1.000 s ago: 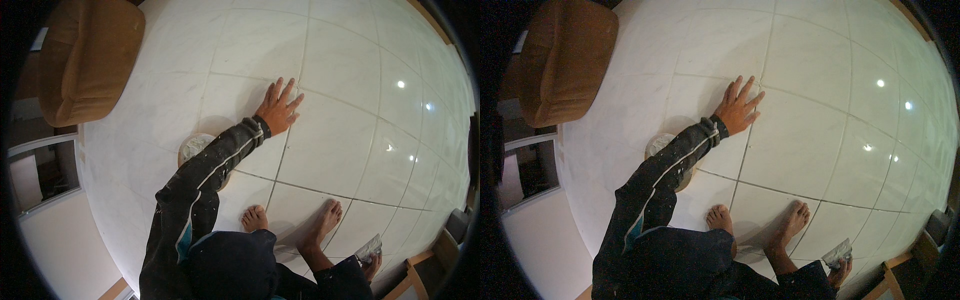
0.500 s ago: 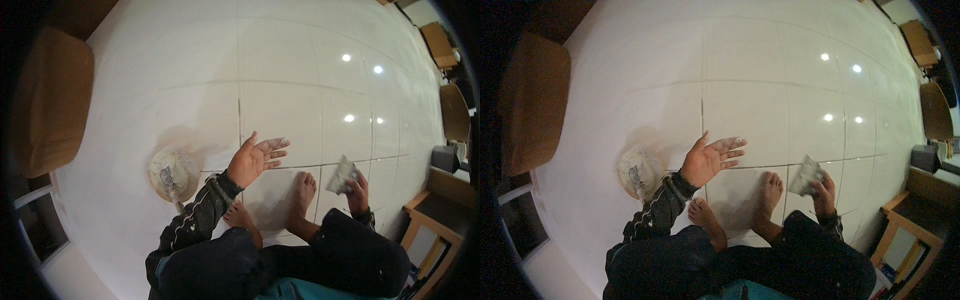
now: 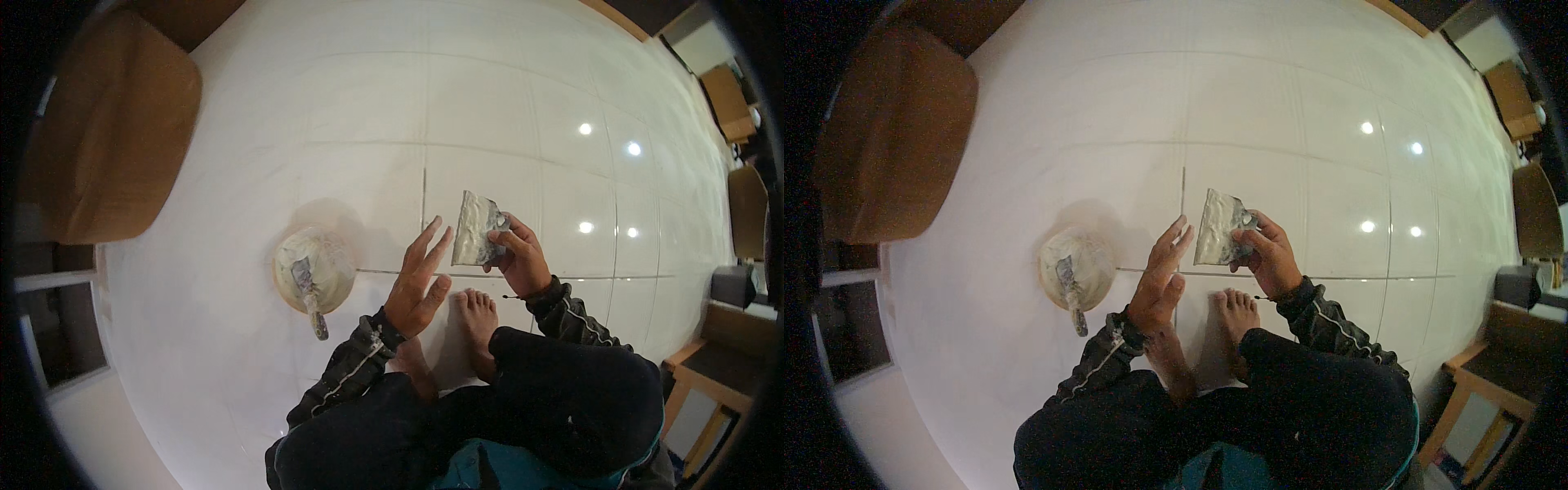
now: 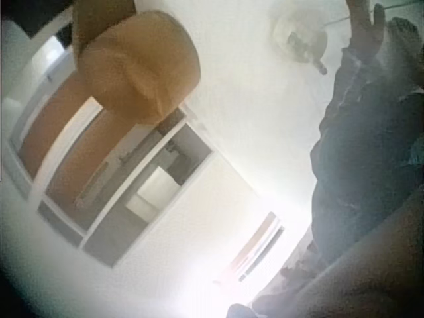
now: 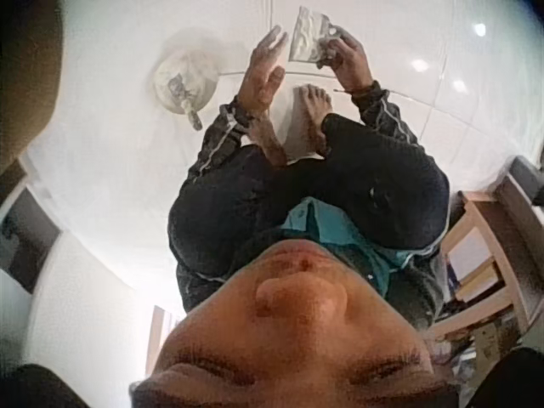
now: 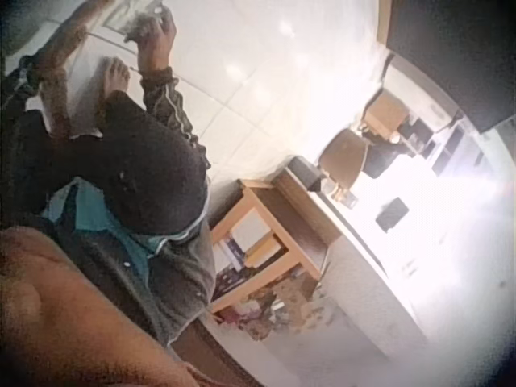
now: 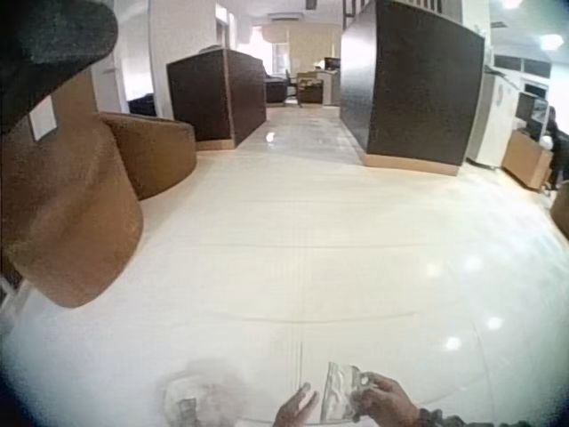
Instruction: The person applies white grout to the seams between floor tiles using a small metal scraper. They repeatedly scoop grout from a container and press it into the gaps, then wipe away excess material with a cloth.
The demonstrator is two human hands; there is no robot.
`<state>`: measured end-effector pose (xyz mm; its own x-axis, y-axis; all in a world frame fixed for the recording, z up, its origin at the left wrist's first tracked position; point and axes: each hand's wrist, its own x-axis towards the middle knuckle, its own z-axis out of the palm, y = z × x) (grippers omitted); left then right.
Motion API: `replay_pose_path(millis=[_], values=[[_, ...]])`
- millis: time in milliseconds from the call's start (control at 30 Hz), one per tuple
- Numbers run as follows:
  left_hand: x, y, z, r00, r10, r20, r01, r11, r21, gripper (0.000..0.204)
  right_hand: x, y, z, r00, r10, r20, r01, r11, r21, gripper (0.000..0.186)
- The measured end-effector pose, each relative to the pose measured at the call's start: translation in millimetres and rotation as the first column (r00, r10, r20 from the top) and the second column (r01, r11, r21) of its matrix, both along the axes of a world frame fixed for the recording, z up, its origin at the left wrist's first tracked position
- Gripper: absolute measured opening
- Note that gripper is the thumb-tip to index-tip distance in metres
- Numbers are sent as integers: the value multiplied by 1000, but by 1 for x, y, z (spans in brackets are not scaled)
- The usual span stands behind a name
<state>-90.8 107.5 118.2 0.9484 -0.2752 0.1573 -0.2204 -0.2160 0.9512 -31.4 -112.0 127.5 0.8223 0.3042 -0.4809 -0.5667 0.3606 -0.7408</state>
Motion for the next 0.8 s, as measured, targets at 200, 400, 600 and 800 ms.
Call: replay_pose_path(millis=[200,400,600,800], values=[[-15,-5,36,997,83,7,-83,984,159,64,3,4,20,995,73,-73,-67,994,86,26],[-37,6,11,995,94,22,-96,938,334,55,2,1,10,997,33,-75,-32,999,17,20],[-86,6,-57,990,127,-59,-111,970,218,52,19,-13,-9,991,6,130,7,995,-95,27],[-146,-16,-99,955,-2,-298,41,991,126,48,117,12,-8,629,605,487,2,626,-780,24]])
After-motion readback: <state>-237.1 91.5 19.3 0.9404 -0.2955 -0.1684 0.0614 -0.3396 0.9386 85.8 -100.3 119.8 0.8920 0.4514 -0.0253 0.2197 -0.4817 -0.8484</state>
